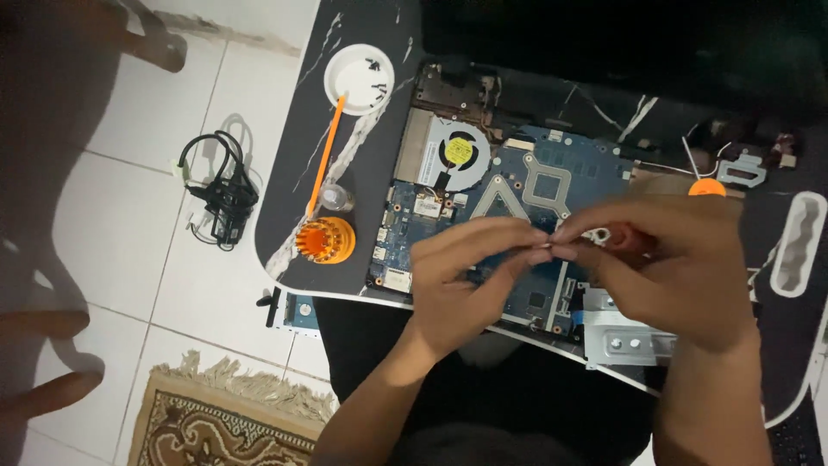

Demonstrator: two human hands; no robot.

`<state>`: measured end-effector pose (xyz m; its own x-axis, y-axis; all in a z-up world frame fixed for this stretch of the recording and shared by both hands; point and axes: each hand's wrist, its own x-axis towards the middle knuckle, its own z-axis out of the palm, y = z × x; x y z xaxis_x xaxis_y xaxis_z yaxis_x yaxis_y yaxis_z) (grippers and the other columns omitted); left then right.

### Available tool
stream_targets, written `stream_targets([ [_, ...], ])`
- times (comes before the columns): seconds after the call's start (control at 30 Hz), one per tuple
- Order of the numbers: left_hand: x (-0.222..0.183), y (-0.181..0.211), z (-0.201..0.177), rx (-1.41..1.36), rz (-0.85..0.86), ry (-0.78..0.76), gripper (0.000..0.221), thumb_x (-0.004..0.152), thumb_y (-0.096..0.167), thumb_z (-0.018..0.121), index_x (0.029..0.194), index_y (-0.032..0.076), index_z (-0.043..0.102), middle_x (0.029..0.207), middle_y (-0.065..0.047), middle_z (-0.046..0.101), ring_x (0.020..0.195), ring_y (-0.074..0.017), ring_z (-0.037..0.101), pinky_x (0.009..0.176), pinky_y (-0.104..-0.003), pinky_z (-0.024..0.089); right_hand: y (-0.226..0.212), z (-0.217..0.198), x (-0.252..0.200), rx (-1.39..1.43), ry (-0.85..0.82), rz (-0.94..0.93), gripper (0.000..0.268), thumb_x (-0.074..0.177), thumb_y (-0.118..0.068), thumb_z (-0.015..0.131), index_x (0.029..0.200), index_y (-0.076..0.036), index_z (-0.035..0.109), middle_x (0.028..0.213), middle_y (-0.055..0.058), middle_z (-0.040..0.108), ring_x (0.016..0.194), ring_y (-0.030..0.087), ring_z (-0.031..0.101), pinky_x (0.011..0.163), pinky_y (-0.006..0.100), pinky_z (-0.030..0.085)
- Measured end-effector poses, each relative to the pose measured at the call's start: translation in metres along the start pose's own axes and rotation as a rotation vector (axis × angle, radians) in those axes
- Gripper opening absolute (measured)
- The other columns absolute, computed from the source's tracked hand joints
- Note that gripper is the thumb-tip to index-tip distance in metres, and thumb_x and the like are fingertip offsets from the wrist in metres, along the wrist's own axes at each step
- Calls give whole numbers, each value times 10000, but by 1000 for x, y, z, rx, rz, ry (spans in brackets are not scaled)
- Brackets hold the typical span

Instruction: Disassembling a laptop by removing screws from the motherboard and fan assembly using a screwdriver.

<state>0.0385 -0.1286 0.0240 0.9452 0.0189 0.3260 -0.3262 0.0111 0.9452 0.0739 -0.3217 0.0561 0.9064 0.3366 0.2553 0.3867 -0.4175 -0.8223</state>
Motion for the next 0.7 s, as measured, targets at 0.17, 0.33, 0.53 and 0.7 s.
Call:
stream_targets([
  [0.17,3,3,2,-78,7,51,175,856,-78,766,1009,-11,714,1023,-126,734,880,-191,703,832,-282,589,-1,-6,4,-50,-46,51,409,601,-152,921,977,-87,774,720,11,638,524,87,369,470,230,279],
  [0.33,7,3,2,-47,74,75,199,897,-6,767,1082,43,713,1071,-128,761,817,-151,738,732,-218,626,1,-6,5,-129,-45,-26,248,833,-167,753,1035,-25,760,763,67,694,557,133,509,530,259,367],
  [0.53,5,4,7,-29,90,64,212,872,-90,769,1062,-10,722,1084,-146,761,831,-160,718,728,-226,576,-4,-5,8,-181,-31,-68,285,723,-46,808,1003,-13,768,714,60,675,566,153,502,543,280,372],
  [0.7,11,8,1,77,122,4,204,879,-84,747,1063,-1,724,1077,-142,762,816,-167,714,732,-242,579,-5,-7,9,-256,-70,-86,376,730,-5,796,1104,-36,780,799,72,653,574,146,516,504,259,349],
])
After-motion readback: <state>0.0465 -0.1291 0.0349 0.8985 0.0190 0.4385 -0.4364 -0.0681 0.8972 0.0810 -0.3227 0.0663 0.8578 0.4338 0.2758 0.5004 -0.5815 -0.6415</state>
